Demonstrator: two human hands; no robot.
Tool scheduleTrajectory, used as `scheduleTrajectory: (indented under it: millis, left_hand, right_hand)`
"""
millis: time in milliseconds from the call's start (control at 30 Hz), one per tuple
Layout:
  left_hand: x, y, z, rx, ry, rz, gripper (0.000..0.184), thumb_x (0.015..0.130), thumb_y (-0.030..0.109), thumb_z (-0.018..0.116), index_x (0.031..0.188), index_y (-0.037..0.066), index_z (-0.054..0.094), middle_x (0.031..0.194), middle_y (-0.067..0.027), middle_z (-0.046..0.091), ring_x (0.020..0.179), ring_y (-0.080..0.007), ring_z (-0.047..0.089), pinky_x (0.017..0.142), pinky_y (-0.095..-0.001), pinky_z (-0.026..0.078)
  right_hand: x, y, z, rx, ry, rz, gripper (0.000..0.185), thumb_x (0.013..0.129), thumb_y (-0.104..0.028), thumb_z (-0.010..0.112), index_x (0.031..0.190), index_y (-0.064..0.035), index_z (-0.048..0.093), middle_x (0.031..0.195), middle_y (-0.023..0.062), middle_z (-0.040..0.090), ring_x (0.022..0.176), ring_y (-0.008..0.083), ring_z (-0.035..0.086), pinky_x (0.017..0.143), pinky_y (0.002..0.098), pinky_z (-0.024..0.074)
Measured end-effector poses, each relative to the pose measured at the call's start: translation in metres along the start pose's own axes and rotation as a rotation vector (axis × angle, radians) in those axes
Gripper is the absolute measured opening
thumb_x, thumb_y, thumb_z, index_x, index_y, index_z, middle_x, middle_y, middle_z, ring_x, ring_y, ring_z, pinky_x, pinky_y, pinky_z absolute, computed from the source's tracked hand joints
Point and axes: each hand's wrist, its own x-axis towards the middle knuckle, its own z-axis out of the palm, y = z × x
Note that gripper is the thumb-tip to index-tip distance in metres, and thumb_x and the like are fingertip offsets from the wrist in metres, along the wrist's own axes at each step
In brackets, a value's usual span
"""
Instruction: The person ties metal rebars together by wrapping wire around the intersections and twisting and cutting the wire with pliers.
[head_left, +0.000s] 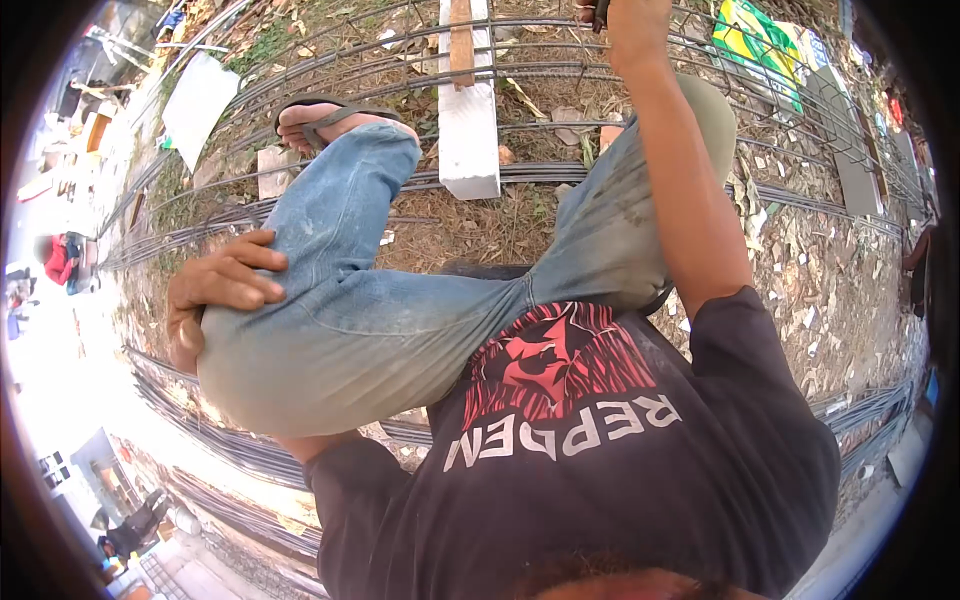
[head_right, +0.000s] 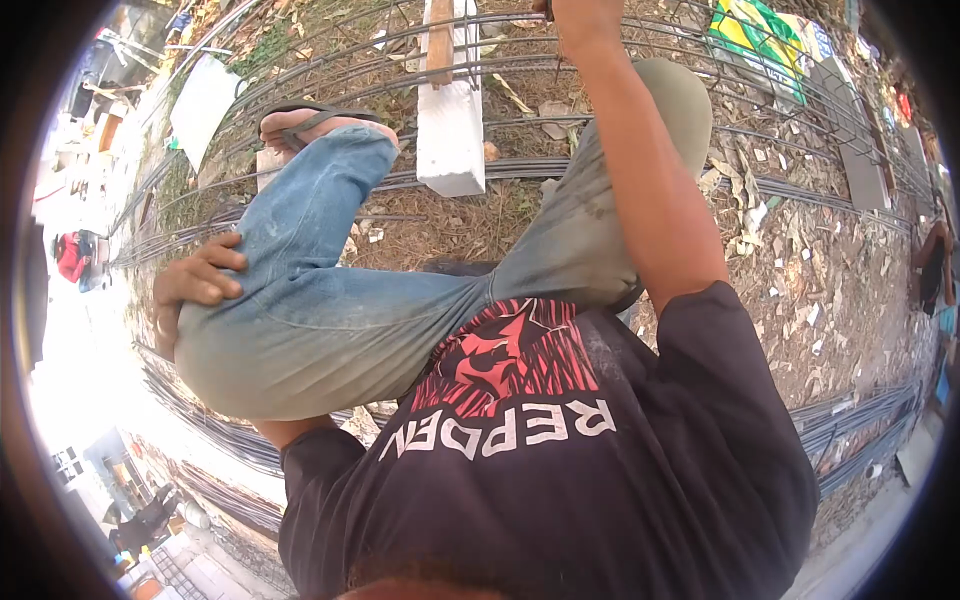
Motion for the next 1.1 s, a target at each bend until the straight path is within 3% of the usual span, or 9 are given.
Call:
scheduleTrajectory:
  millis: [67,167,233,333,433,533,767,900,1100]
  left_hand:
    - [0.002,-0.018,-0.027,-0.110,-0.390,0.116,0.069,0.095,0.066,0.058,0.109,0.001,0.076,0.100,-0.0227,0.077,0.118,-0.0420,0.066,0.116,-0.0624,0.031]
    - [0.009,-0.016,-0.021,-0.169,-0.446,0.140,0.075,0.095,0.071,0.055,0.110,0.001,0.077,0.097,-0.0206,0.078,0.115,-0.0411,0.069,0.117,-0.0628,0.030]
    - [0.025,-0.023,-0.023,-0.199,-0.533,0.172,0.070,0.097,0.067,0.056,0.106,0.001,0.078,0.098,-0.0210,0.078,0.112,-0.0408,0.071,0.118,-0.0622,0.029]
    - [0.051,-0.034,0.003,-0.373,-0.369,0.141,0.066,0.098,0.060,0.058,0.106,-0.002,0.077,0.095,-0.0208,0.078,0.106,-0.0419,0.072,0.112,-0.0583,0.040]
    - [0.064,-0.046,0.051,-0.517,0.283,0.128,0.051,0.101,0.044,0.062,0.108,-0.005,0.075,0.095,-0.0197,0.077,0.099,-0.0361,0.074,0.099,-0.0478,0.053]
    - [0.103,-0.043,0.028,-0.173,0.501,-0.337,0.036,0.102,0.028,0.064,0.111,-0.006,0.074,0.095,-0.0168,0.077,0.090,-0.0257,0.075,0.084,-0.0367,0.059]
    - [0.226,-0.043,0.085,0.249,0.212,-0.211,0.031,0.100,0.026,0.069,0.118,0.001,0.075,0.099,-0.0086,0.078,0.093,-0.0132,0.071,0.081,-0.0283,0.057]
    - [0.289,-0.129,0.179,0.785,-0.049,-0.358,0.054,0.092,0.039,0.071,0.130,0.001,0.067,0.113,-0.0233,0.074,0.111,-0.0369,0.069,0.096,-0.0463,0.054]
    - [0.300,-0.294,0.260,1.084,-0.034,-0.471,0.079,0.083,0.038,0.079,0.143,-0.004,0.051,0.140,-0.0233,0.058,0.136,-0.0395,0.050,0.119,-0.0520,0.034]
  right_hand:
    - [-0.006,-0.004,-0.009,0.045,0.017,-0.081,0.020,0.100,-0.026,0.067,0.095,-0.0066,0.065,0.067,0.0048,0.064,0.052,0.0130,0.058,0.046,0.0282,0.0437]
    - [-0.014,-0.017,-0.015,-0.004,0.147,-0.136,0.022,0.100,-0.025,0.067,0.093,-0.0044,0.069,0.068,0.0055,0.066,0.057,0.0132,0.063,0.050,0.0289,0.0471]
    - [-0.002,0.000,-0.037,0.042,0.050,-0.297,0.020,0.102,-0.022,0.066,0.112,-0.0045,0.064,0.082,0.0077,0.069,0.061,0.0157,0.067,0.051,0.0308,0.0518]
    - [-0.011,-0.010,-0.044,-0.002,0.023,-0.375,0.020,0.104,-0.020,0.064,0.117,-0.0054,0.059,0.093,0.0086,0.071,0.064,0.0176,0.069,0.050,0.0307,0.0545]
    - [-0.020,-0.018,-0.058,-0.086,0.063,-0.389,0.019,0.103,-0.020,0.066,0.108,-0.0033,0.060,0.090,0.0080,0.069,0.063,0.0129,0.067,0.051,0.0266,0.0530]
    - [-0.022,-0.028,-0.076,-0.154,0.095,-0.298,0.020,0.101,-0.022,0.068,0.107,-0.0037,0.062,0.087,0.0074,0.068,0.061,0.0122,0.064,0.052,0.0279,0.0521]
    - [0.061,-0.060,-0.087,-0.076,-0.155,0.070,0.018,0.101,-0.020,0.065,0.093,-0.0041,0.066,0.077,0.0066,0.069,0.066,0.0162,0.067,0.055,0.0291,0.0487]
    - [0.127,-0.034,-0.063,-0.113,-0.104,0.214,0.021,0.101,-0.018,0.065,0.107,0.0028,0.064,0.086,0.0123,0.071,0.074,0.0215,0.073,0.065,0.0307,0.0625]
    - [0.219,0.090,-0.063,-0.250,-0.042,0.479,0.022,0.097,-0.023,0.071,0.105,-0.0050,0.062,0.083,0.0084,0.063,0.067,0.0196,0.063,0.059,0.0397,0.0523]
